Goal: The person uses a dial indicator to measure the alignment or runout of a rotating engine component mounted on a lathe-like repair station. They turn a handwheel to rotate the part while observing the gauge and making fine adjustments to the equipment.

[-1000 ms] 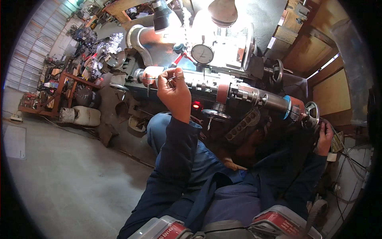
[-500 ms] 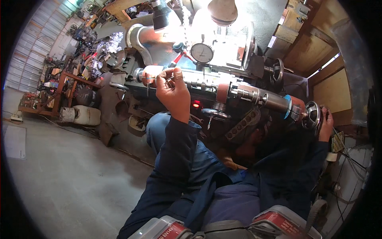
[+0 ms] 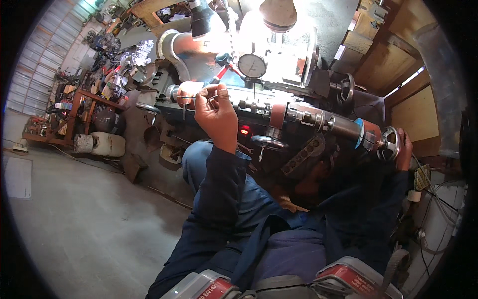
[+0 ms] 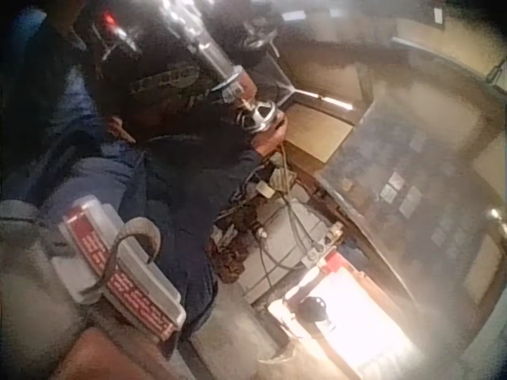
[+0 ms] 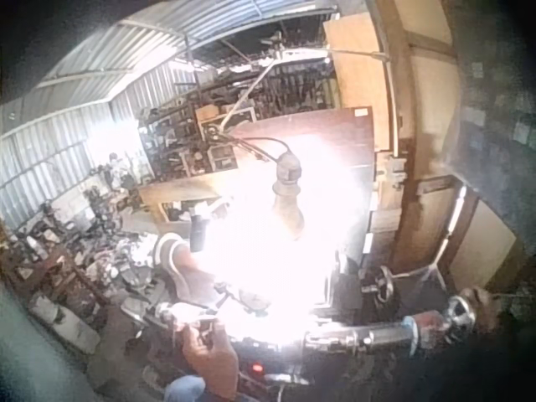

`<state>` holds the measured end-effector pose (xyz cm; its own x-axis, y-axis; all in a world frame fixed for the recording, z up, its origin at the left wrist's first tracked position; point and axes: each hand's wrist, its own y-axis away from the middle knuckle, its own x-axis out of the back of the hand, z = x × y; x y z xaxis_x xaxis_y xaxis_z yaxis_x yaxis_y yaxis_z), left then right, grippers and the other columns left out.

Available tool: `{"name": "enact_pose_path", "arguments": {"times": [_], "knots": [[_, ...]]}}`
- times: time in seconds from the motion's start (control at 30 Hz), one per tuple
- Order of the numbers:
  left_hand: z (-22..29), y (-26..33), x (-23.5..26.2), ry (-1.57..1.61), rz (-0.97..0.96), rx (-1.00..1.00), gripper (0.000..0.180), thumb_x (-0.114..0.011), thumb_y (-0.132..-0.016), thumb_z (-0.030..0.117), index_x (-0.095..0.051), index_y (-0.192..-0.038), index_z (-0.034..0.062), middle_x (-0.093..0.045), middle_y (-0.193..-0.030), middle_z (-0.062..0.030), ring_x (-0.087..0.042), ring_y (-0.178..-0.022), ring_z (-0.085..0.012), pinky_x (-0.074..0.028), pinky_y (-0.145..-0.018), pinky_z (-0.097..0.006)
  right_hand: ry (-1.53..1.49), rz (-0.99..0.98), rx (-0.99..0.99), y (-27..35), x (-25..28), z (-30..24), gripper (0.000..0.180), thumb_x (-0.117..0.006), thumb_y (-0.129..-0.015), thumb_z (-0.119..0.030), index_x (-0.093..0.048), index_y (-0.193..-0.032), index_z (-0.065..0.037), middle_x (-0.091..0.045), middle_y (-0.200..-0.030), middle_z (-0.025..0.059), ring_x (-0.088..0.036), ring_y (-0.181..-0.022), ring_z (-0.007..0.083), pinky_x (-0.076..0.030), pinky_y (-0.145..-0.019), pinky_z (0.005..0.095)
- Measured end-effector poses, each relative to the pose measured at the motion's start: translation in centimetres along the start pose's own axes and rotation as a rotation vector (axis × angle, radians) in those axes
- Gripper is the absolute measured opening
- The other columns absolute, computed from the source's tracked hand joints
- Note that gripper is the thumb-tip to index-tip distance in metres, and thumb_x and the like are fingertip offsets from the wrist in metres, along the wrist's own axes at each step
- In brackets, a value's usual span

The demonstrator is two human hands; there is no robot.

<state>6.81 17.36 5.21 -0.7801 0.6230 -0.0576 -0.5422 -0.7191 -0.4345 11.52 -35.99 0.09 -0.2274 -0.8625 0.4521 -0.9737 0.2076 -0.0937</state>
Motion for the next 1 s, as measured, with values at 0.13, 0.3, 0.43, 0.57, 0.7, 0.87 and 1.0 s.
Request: {"name": "enact_pose_path", "arguments": {"times": [0.13, 0.3, 0.43, 0.57, 0.7, 0.87, 1.0], "knots": [[0.3, -0.1, -0.1, 0.037, 0.025, 0.021, 0.013, -0.065, -0.09, 0.011, -0.057, -0.09, -0.0005, -0.058, -0.078, -0.0003, -0.047, -0.061, -0.002, -0.039, -0.053, -0.019, -0.216, -0.08, -0.039, -0.8, -0.3, 2.8, 0.04, -0.054, -0.095, -0.038, -0.062, -0.106, 0.0, -0.064, -0.093, 0.0033, -0.057, -0.084, 0.0122, -0.047, -0.076, 0.027], [-0.1, -0.2, 0.2, 0.022, 0.032, 0.001, 0.013, -0.065, -0.09, 0.011, -0.058, -0.089, -0.0004, -0.057, -0.077, 0.0006, -0.045, -0.06, -0.0017, -0.037, -0.052, -0.019, 0.324, -0.109, 0.284, 0.1, -0.3, 3.2, 0.028, -0.053, -0.095, -0.024, -0.062, -0.105, 0.001, -0.065, -0.095, 0.0032, -0.058, -0.084, 0.0132, -0.047, -0.074, 0.0278], [0.1, -0.2, 0.1, 0.011, 0.036, -0.002, 0.012, -0.064, -0.09, 0.01, -0.058, -0.089, -0.0004, -0.057, -0.076, 0.0011, -0.044, -0.059, -0.0019, -0.037, -0.051, -0.019, 0.339, -0.168, 0.132, 1.0, 0.1, 4.4, 0.027, -0.053, -0.095, -0.023, -0.061, -0.105, 0.001, -0.065, -0.095, 0.0042, -0.058, -0.084, 0.0139, -0.047, -0.074, 0.0294], [0.3, -0.2, 0.1, -0.002, 0.037, -0.003, 0.011, -0.064, -0.09, 0.009, -0.058, -0.089, -0.0004, -0.057, -0.077, 0.0007, -0.044, -0.058, -0.002, -0.037, -0.051, -0.019, 0.371, -0.222, 0.054, 1.9, 0.9, 6.7, 0.027, -0.052, -0.095, -0.021, -0.061, -0.105, 0.002, -0.066, -0.096, 0.0051, -0.059, -0.085, 0.0145, -0.047, -0.075, 0.031], [0.2, -0.3, 0.2, 0.028, 0.044, -0.008, 0.011, -0.064, -0.09, 0.009, -0.058, -0.09, -0.0006, -0.057, -0.078, 0.0002, -0.044, -0.058, -0.002, -0.037, -0.051, -0.02, 0.307, -0.206, 0.014, 3.2, 0.7, 6.7, 0.027, -0.051, -0.095, -0.021, -0.061, -0.105, 0.002, -0.066, -0.096, 0.0058, -0.059, -0.085, 0.0146, -0.047, -0.075, 0.0322], [-0.4, -0.3, 0.1, -0.007, 0.038, -0.015, 0.011, -0.064, -0.089, 0.009, -0.058, -0.09, -0.0007, -0.058, -0.08, -0.0012, -0.045, -0.057, -0.0023, -0.038, -0.05, -0.02, 0.168, -0.063, 0.017, 5.6, 0.6, 5.6, 0.029, -0.049, -0.097, -0.023, -0.062, -0.109, 0.001, -0.066, -0.094, 0.0043, -0.056, -0.083, 0.0127, -0.046, -0.075, 0.0309], [-0.4, -0.4, 0.1, -0.001, 0.041, -0.017, 0.011, -0.064, -0.089, 0.009, -0.058, -0.09, -0.0006, -0.058, -0.08, -0.0015, -0.045, -0.057, -0.0024, -0.038, -0.05, -0.02, 0.228, -0.117, -0.095, 6.8, 1.0, 2.8, 0.029, -0.049, -0.097, -0.022, -0.061, -0.111, 0.001, -0.065, -0.095, 0.0047, -0.055, -0.085, 0.0128, -0.045, -0.077, 0.029]]}}
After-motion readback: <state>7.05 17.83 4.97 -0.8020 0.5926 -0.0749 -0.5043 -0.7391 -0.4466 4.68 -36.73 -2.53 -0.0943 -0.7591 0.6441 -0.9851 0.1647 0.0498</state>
